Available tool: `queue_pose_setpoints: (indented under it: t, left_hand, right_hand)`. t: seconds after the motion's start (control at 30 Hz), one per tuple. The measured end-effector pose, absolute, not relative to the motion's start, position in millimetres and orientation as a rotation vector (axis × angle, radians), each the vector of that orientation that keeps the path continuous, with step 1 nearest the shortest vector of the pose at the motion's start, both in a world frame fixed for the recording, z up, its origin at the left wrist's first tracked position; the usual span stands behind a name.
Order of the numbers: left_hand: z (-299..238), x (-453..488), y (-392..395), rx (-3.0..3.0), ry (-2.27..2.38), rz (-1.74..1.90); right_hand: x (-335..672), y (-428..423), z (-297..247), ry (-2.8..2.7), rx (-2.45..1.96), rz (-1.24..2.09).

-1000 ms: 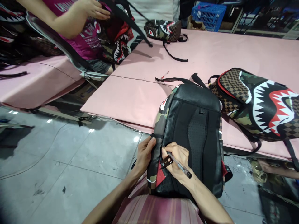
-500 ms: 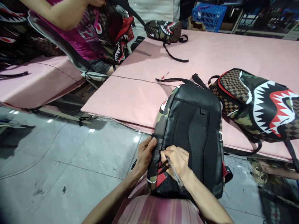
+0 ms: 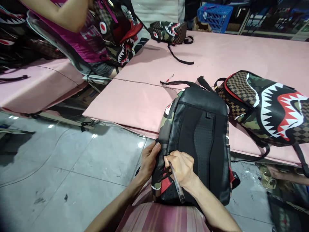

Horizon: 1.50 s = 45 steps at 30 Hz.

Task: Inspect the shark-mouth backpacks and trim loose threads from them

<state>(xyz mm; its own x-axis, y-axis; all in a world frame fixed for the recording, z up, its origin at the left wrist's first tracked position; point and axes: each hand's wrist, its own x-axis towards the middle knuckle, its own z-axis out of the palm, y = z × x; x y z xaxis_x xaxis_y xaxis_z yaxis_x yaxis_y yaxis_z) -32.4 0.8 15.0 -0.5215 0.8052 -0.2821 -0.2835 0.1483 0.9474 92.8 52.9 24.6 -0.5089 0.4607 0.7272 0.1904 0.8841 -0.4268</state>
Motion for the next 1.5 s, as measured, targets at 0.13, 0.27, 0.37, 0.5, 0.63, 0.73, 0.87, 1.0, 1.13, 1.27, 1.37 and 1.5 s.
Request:
queue_pose_setpoints:
  t: [0.13,0.27,0.37,0.5,0.63,0.73,0.87,1.0,1.13,1.27,1.37,1.5]
  left_hand:
    - [15,-34,3,0.418,1.437,1.565]
    - [13,-38,6,0.239,1.314,1.569]
    - [9,-40,6,0.184,1.275,1.56]
    - [5,-39,6,0.175,1.244,1.563]
    - [7,-37,7,0.154,1.252,1.582]
    - [9,-36,8,0.147,1.242,1.604]
    - [9,-36,7,0.172,1.251,1.597]
    - [11,-36,6,0.235,1.324,1.601]
    - [13,-35,4,0.303,1.375,1.591]
    - [12,-35,3,0.341,1.4,1.584]
    - [14,-35,3,0.35,1.389,1.575]
    - [16,-35,3,0.346,1.4,1.572]
  right_hand:
    - [95,51,24,-2.003,-0.506,0.515]
    - [97,49,19,-1.924,-0.65,0.772]
    - [95,49,12,-1.839,-0.754,0.933]
    - [95,51,6,-1.829,-0.807,0.987]
    - [97,51,5,-1.893,-0.826,0.963]
    - [97,51,8,-1.93,-0.815,0.921]
    - [95,53,13,-1.983,-0.755,0.867]
    - [93,54,17,-2.078,-0.689,0.784]
    - [93,54,18,-2.077,-0.633,0.756]
    - [93,54,18,-2.087,-0.615,0.73]
    - [93,54,19,-2.091,-0.61,0.72]
    - [93,54,19,-2.086,-0.594,0.717]
